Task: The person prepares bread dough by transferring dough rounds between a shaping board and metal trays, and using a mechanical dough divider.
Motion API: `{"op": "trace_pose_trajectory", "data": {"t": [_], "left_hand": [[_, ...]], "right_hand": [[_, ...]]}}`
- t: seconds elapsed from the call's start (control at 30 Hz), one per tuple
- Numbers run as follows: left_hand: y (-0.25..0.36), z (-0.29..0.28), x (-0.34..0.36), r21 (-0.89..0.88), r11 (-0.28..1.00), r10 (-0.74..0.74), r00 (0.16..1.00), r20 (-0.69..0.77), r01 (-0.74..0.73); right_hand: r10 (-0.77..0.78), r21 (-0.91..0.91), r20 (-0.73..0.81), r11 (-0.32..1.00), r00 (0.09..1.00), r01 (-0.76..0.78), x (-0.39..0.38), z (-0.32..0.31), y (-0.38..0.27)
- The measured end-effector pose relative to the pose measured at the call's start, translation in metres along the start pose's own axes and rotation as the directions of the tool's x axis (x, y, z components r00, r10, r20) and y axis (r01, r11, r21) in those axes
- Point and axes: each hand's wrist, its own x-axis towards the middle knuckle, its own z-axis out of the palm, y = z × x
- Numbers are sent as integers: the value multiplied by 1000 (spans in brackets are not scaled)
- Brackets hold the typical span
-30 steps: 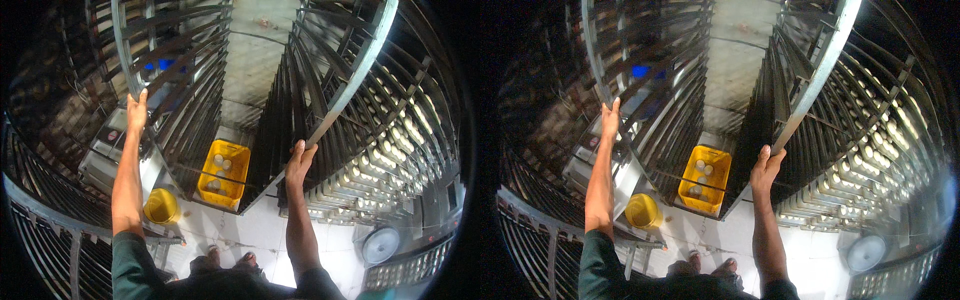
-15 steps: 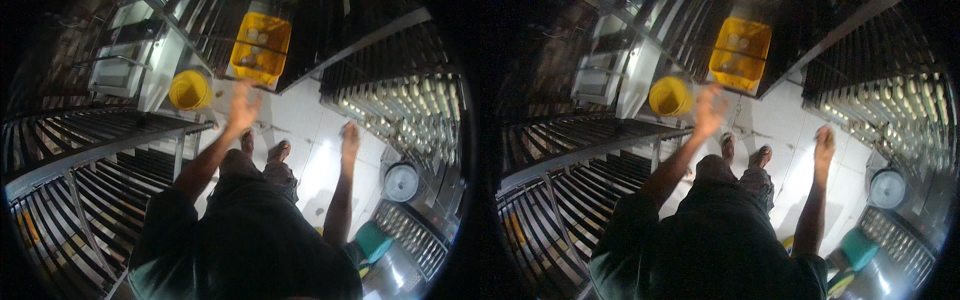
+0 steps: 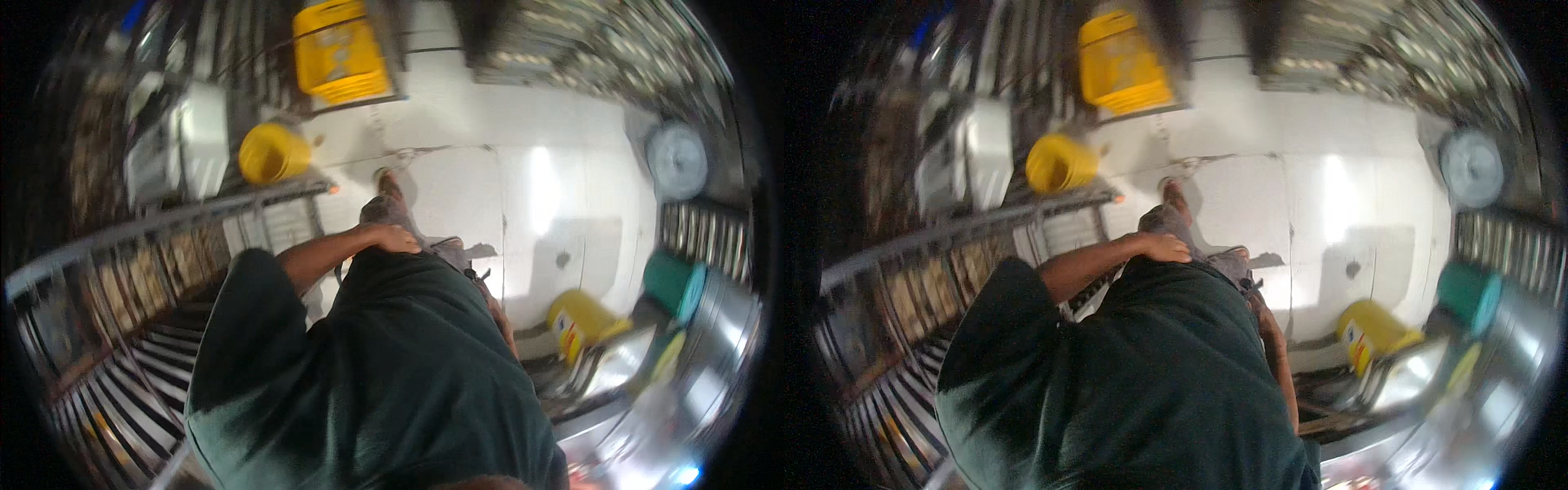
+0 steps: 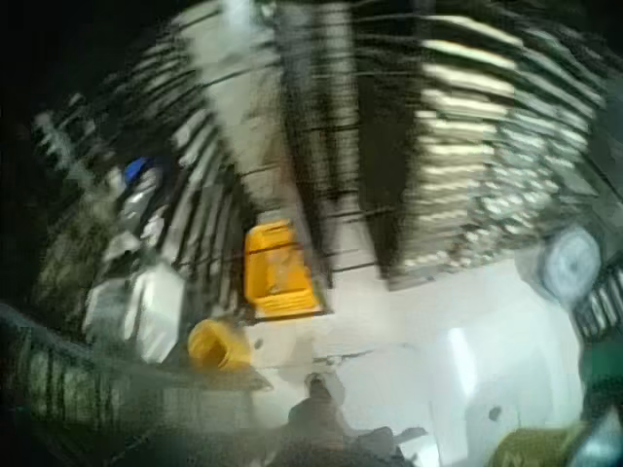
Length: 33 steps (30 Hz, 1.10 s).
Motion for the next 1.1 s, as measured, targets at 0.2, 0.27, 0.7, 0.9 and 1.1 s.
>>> {"op": "trace_pose_trajectory", "data": {"t": [0.2,0.27,0.7,0.9,1.1], "left_hand": [[41,36,54,-43,995,-97,992,-79,94],[63,25,81,-34,999,-43,993,-113,39],[312,2,262,37,866,-477,801,361,499],[438,69,414,327,919,-348,847,402,222],[551,152,552,667,512,113,813,572,-541]], "right_hand": [[32,195,-52,981,998,-21,-133,-37,-28],[34,185,-212,983,977,6,-157,-23,9],[596,784,-365,611,716,-109,-287,12,65],[792,903,-406,424,456,68,-342,-17,104],[863,853,-502,505,-54,131,-386,-31,165]]}}
